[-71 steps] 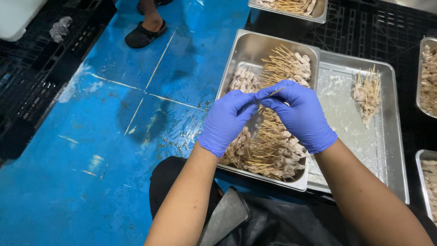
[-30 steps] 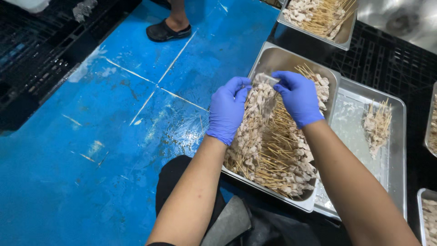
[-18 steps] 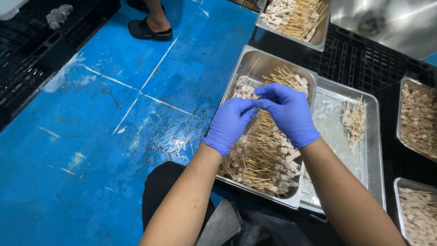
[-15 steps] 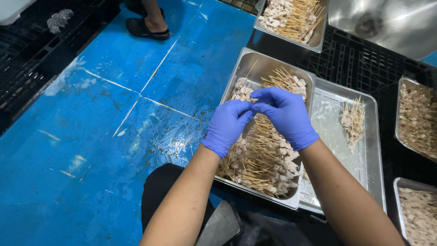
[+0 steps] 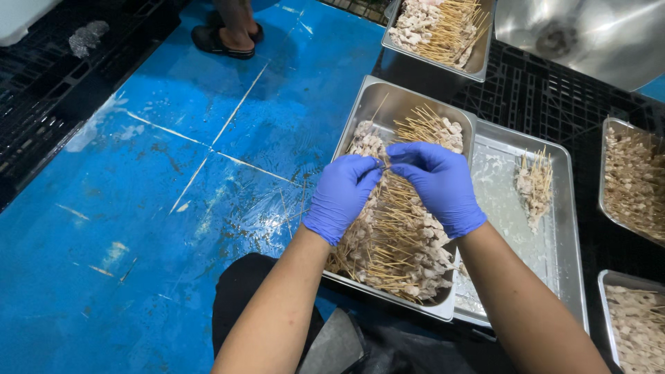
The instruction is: The person threads pieces of raw meat onto bamboo skewers by hand, dipping and coating them in a powdery mixture on a metal tray, then arranges the finished skewers upright in a stainless steel tray. They repeat this cycle continuously, filling trays of skewers.
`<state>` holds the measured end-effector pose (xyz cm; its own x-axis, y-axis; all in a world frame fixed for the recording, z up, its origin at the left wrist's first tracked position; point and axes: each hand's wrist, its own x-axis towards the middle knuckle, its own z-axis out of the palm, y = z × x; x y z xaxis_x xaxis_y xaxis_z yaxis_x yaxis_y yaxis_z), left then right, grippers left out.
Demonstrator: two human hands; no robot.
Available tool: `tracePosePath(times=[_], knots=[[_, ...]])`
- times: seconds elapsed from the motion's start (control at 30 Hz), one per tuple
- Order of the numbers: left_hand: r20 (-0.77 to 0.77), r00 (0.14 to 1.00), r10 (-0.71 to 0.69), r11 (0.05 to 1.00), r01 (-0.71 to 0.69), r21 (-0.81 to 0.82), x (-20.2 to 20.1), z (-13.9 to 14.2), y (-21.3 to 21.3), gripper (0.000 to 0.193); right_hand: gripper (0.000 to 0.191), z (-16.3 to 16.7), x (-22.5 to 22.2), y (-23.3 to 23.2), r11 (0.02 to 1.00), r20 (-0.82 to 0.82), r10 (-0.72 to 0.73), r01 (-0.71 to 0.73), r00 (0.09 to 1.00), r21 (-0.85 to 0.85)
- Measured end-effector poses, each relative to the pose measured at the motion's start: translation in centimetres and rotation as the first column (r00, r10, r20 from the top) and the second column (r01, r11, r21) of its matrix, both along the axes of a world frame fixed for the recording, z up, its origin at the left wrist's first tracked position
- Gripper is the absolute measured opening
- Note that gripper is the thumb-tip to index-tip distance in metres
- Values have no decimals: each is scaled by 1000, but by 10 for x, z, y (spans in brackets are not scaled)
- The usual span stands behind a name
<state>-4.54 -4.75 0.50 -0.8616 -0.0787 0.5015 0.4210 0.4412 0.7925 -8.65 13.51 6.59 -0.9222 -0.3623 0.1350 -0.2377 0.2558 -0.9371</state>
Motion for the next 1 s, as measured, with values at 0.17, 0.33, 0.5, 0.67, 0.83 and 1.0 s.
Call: tracePosePath(times=[0.17,0.33,0.5,0.67,0.83,1.0], knots=[[10,999,44,994,-45,98,4,3,-8,16,23,-20,-17,12,988,-81,-146,142,986,-53],[110,984,138,959,-160,232,6,4,-13,16,20,-45,-44,33,961,-63,-273,275,960,29],[123,955,269,909,-294,296,1,5,-19,14,18,-70,-82,58,944,86,-323,327,942,-39],[210,949,236,880,-300,367,-2,3,-29,15,21,-90,-104,73,951,179,-301,309,937,-21],[171,967,187,919,-233,317,-8,-2,-19,15,21,-92,-112,44,936,-54,-271,276,961,218],[161,977,139,953,-176,247,-9,-7,-17,16,26,-52,-102,-6,948,-372,-230,293,899,121]])
